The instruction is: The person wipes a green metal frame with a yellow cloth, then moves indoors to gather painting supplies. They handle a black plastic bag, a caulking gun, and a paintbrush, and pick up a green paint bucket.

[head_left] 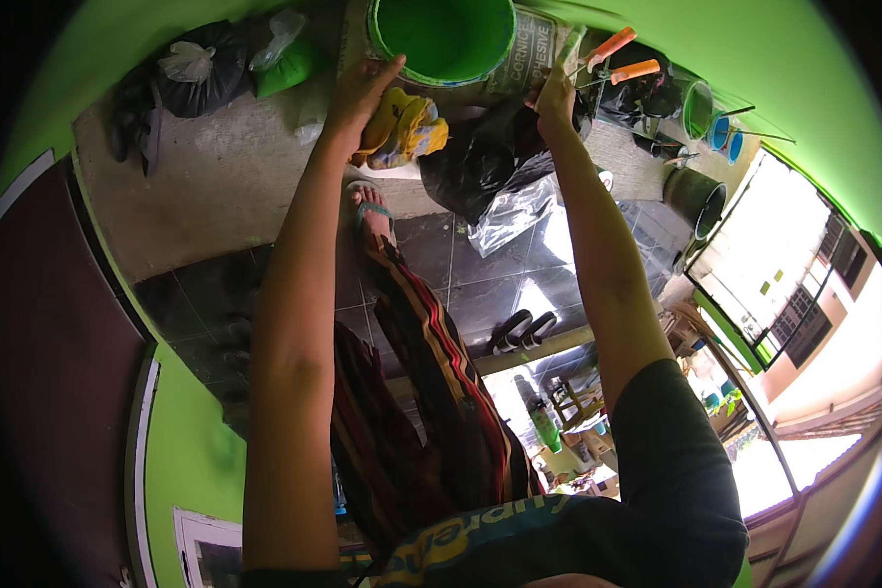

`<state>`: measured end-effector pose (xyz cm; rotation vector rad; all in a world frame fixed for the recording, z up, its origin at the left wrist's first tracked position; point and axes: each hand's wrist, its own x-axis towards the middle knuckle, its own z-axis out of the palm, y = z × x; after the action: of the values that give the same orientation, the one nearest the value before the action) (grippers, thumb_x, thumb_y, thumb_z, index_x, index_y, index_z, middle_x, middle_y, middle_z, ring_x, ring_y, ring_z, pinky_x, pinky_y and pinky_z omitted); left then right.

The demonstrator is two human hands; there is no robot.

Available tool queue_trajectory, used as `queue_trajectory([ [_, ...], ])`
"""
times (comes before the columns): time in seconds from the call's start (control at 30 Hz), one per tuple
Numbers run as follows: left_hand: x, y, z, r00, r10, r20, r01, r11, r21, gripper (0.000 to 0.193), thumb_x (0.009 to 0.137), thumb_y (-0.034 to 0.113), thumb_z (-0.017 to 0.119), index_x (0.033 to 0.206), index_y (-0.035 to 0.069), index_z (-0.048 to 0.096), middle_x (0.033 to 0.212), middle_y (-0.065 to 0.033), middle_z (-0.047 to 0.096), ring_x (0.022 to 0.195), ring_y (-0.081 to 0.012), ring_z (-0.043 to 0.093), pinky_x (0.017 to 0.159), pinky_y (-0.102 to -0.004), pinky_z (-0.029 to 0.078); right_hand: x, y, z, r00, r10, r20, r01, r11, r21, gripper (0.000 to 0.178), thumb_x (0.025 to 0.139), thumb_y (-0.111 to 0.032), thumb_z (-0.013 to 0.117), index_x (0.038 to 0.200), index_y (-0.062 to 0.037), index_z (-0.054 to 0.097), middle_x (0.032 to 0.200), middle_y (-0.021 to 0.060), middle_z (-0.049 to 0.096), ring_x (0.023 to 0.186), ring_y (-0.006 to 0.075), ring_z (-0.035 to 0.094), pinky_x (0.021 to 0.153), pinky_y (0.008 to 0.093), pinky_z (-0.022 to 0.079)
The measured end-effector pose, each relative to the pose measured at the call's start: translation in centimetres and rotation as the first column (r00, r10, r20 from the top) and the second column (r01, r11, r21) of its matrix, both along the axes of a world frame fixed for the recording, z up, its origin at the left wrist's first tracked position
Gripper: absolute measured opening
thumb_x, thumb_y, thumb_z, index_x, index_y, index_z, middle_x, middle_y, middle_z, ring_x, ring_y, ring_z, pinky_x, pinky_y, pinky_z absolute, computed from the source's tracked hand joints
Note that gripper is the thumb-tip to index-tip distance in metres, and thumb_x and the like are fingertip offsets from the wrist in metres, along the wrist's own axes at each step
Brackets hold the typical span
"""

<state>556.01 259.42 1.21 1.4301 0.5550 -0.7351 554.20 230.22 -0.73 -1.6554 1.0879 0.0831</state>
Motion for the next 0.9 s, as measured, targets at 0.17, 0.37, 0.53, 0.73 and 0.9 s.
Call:
queue_trajectory([
  [0.17, -4.9, 4.0, -0.7, 0.932, 0.312, -0.183, -0.328, 0.943, -0.06, 0.046, 0.081, 0.042, 0.072, 0.102, 0.003, 0.059, 0.092, -0.0056, 0.057, 0.083, -0.0163, 0.055, 0.079, -0.0307, 0.046, 2.5, -0.3, -6.6, 0.996, 0.021, -0.087, -0.021, 1.0, 0.006, 0.047, 0.097, -0.043, 0.038, 0.109, 0.0011, 0.049, 0.075, 0.0089, 0.056, 0.053, 0.0177, 0.053, 0.046, 0.0311, 0.047],
  [0.37, -18.7, 11.6, -1.5, 0.648, 0.373, -0.664, -0.616, 0.769, -0.169, 0.033, 0.094, 0.034, 0.051, 0.104, 0.004, 0.06, 0.099, -0.0031, 0.061, 0.091, -0.0159, 0.059, 0.081, -0.0347, 0.049, -0.3, 0.0, -8.0, 0.964, 0.248, -0.094, -0.264, 0.929, -0.26, 0.047, 0.093, -0.036, 0.048, 0.122, 0.0, 0.039, 0.104, 0.0173, 0.06, 0.089, 0.0241, 0.061, 0.069, 0.0344, 0.051],
  [0.53, -28.7, 13.4, 1.7, 0.533, 0.469, -0.704, -0.703, 0.709, -0.06, 0.024, 0.09, 0.03, 0.057, 0.093, 0.007, 0.064, 0.092, -0.0072, 0.067, 0.086, -0.0222, 0.064, 0.08, -0.038, 0.053, -5.7, 4.5, 0.3, 0.878, 0.477, 0.029, -0.3, 0.598, -0.743, 0.048, 0.08, -0.013, 0.062, 0.121, -0.0002, 0.04, 0.108, 0.0207, 0.054, 0.096, 0.0354, 0.057, 0.087, 0.0425, 0.044],
  [0.73, -33.5, 10.7, 7.1, 0.498, 0.301, -0.813, -0.709, 0.681, -0.182, 0.015, 0.087, 0.022, 0.06, 0.091, 0.008, 0.065, 0.095, -0.0098, 0.068, 0.09, -0.024, 0.065, 0.084, -0.0393, 0.052, -20.0, 11.3, 12.4, 0.842, 0.539, 0.017, -0.536, 0.839, -0.093, 0.024, 0.089, -0.025, 0.059, 0.102, -0.0047, 0.06, 0.088, 0.0125, 0.067, 0.075, 0.0248, 0.066, 0.066, 0.0355, 0.051],
  [0.9, -33.5, 6.1, 16.0, 0.797, 0.102, -0.595, -0.409, 0.816, -0.408, 0.015, 0.088, 0.017, 0.059, 0.1, 0.007, 0.061, 0.1, -0.007, 0.064, 0.092, -0.0176, 0.061, 0.086, -0.0344, 0.05, -37.8, 17.4, 17.4, 0.736, 0.672, 0.081, -0.58, 0.563, 0.589, 0.035, 0.098, -0.03, 0.049, 0.119, -0.0025, 0.054, 0.101, 0.006, 0.062, 0.093, 0.0131, 0.057, 0.084, 0.0287, 0.046],
])
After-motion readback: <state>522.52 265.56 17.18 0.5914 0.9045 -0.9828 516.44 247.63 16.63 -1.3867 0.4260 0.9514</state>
